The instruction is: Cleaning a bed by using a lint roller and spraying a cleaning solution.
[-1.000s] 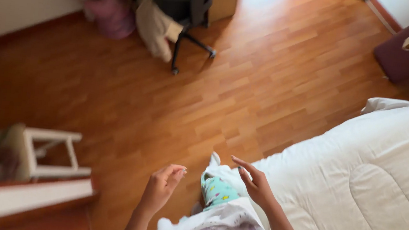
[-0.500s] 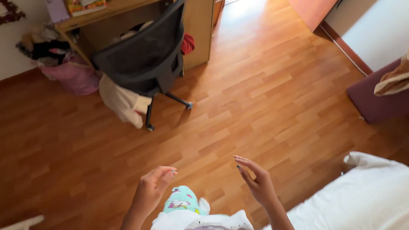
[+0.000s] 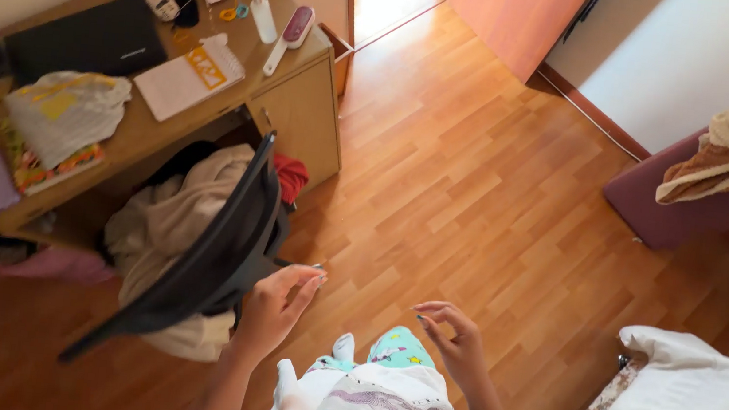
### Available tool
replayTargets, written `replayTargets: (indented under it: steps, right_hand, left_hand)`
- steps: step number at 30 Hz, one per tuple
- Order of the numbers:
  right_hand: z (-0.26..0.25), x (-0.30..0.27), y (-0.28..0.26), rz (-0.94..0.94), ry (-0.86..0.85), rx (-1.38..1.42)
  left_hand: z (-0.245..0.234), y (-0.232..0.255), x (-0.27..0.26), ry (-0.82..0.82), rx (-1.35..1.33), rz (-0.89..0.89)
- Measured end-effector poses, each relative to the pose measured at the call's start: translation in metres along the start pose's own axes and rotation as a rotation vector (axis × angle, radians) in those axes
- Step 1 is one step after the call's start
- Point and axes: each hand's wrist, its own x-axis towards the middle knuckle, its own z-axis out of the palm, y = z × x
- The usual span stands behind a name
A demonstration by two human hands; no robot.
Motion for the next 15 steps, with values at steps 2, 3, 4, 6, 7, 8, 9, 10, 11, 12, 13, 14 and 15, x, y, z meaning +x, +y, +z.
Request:
replayTargets:
  steps: [2, 3, 4, 6, 7, 8, 9, 10, 11, 12, 13, 14, 15]
  right_hand:
    - [-0.016, 0.026, 0.031, -0.006, 0.049, 0.01]
    - [-0.024, 0.049, 0.048, -0.042, 0.101, 0.016]
    - [-0.03, 0.072, 0.06, -0.045, 0.102, 0.018]
    - [-0.047, 0.123, 0.086, 0.082, 0.166, 0.185]
    - [-0.056, 0.147, 0.089, 0.093, 0.156, 0.178]
    - [-0.064, 0.17, 0.091, 0.095, 0.18, 0.182]
    - [-0.075, 0.201, 0.091, 0.089, 0.197, 0.183]
    - [-0.085, 0.227, 0.086, 0.093, 0.18, 0.174]
    - [-0.093, 0.265, 0.079, 0.062, 0.151, 0.167]
    - [-0.101, 0.302, 0.072, 0.032, 0.121, 0.16]
    - [-0.108, 0.333, 0.063, 0.021, 0.106, 0.16]
    - [-0.115, 0.364, 0.056, -0.004, 0.07, 0.14]
    - [-0.119, 0.382, 0.049, -0.007, 0.035, 0.119]
  left_hand:
    - [0.004, 0.005, 0.049, -0.045, -0.004, 0.013]
    - [0.006, 0.007, 0.081, -0.075, -0.008, 0.053]
    - [0.008, 0.003, 0.11, -0.074, -0.006, 0.056]
    - [0.016, -0.004, 0.169, -0.059, 0.01, 0.331]
    - [0.02, -0.005, 0.195, -0.055, 0.003, 0.317]
    - [0.024, -0.007, 0.22, 0.012, 0.029, 0.362]
    - [0.026, -0.006, 0.248, 0.089, 0.056, 0.409]
    - [0.03, -0.004, 0.27, 0.104, 0.05, 0.397]
    - [0.029, 0.0, 0.3, 0.176, 0.018, 0.355]
    - [0.027, 0.005, 0.33, 0.248, -0.014, 0.313]
    - [0.027, 0.002, 0.353, 0.267, -0.011, 0.314]
    - [0.028, -0.003, 0.376, 0.327, -0.011, 0.278]
    - [0.028, -0.01, 0.39, 0.376, -0.011, 0.222]
